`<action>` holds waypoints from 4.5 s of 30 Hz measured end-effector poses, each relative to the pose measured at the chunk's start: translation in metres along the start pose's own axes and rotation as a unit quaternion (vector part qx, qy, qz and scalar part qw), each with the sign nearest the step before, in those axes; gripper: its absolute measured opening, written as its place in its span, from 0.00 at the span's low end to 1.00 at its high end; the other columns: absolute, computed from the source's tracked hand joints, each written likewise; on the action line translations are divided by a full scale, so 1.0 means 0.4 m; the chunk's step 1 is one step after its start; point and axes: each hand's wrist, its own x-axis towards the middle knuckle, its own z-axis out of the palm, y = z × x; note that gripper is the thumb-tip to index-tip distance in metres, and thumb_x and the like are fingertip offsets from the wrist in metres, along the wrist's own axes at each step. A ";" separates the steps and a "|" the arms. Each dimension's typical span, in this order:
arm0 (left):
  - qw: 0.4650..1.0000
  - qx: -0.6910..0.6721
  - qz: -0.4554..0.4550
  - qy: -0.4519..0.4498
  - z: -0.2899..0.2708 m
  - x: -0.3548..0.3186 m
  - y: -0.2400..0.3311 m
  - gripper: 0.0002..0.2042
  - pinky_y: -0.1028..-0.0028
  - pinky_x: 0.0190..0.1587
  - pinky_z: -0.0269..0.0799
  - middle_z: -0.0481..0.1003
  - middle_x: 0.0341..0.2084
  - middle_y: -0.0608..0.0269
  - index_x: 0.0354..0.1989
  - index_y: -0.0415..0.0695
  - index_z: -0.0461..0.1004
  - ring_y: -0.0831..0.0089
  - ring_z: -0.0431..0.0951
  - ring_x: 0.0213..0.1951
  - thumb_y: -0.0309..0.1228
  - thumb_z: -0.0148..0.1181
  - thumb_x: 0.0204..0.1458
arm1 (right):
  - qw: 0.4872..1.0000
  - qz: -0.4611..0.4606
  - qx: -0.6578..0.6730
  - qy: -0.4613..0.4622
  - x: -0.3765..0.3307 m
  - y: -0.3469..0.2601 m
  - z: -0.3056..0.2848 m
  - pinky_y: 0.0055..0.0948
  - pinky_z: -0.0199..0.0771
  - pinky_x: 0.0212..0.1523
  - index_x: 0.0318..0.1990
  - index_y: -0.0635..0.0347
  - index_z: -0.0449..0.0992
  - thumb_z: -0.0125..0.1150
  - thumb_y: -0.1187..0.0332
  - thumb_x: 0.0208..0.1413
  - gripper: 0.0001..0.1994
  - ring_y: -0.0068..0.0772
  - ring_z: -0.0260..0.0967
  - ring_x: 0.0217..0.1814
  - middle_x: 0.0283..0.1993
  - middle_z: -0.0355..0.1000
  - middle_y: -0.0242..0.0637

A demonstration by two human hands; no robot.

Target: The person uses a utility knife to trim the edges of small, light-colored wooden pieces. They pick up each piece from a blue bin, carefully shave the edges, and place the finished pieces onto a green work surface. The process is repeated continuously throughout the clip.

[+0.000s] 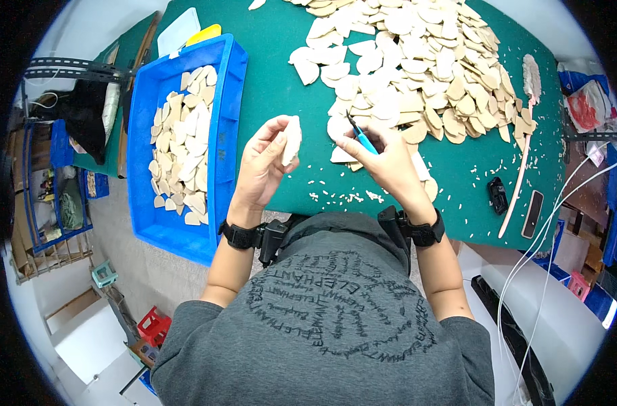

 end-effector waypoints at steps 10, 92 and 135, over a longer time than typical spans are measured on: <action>0.669 0.550 0.287 0.410 -0.298 -0.023 0.160 0.14 0.68 0.48 0.67 0.71 0.43 0.59 0.49 0.39 0.69 0.69 0.71 0.43 0.29 0.53 0.55 | 0.997 0.053 0.001 0.058 -0.004 0.108 -0.102 0.13 0.59 0.29 0.36 0.64 0.74 0.64 0.64 0.52 0.12 0.11 0.59 0.28 0.26 0.66 0.23; 0.994 -0.021 -0.077 -0.071 -0.046 -0.057 0.037 0.16 0.84 0.23 0.70 0.76 0.33 0.59 0.50 0.36 0.69 0.79 0.76 0.30 0.27 0.58 0.52 | 0.996 -0.092 0.002 -0.020 -0.063 -0.056 0.104 0.20 0.67 0.33 0.40 0.62 0.74 0.66 0.59 0.50 0.16 0.20 0.66 0.30 0.30 0.71 0.29; 0.885 0.291 0.176 0.318 -0.176 -0.048 0.092 0.16 0.81 0.28 0.66 0.76 0.36 0.61 0.50 0.36 0.71 0.80 0.70 0.27 0.27 0.57 0.53 | 0.966 -0.168 -0.078 0.180 -0.091 0.031 -0.102 0.16 0.67 0.29 0.40 0.69 0.77 0.68 0.70 0.48 0.14 0.16 0.67 0.28 0.29 0.76 0.35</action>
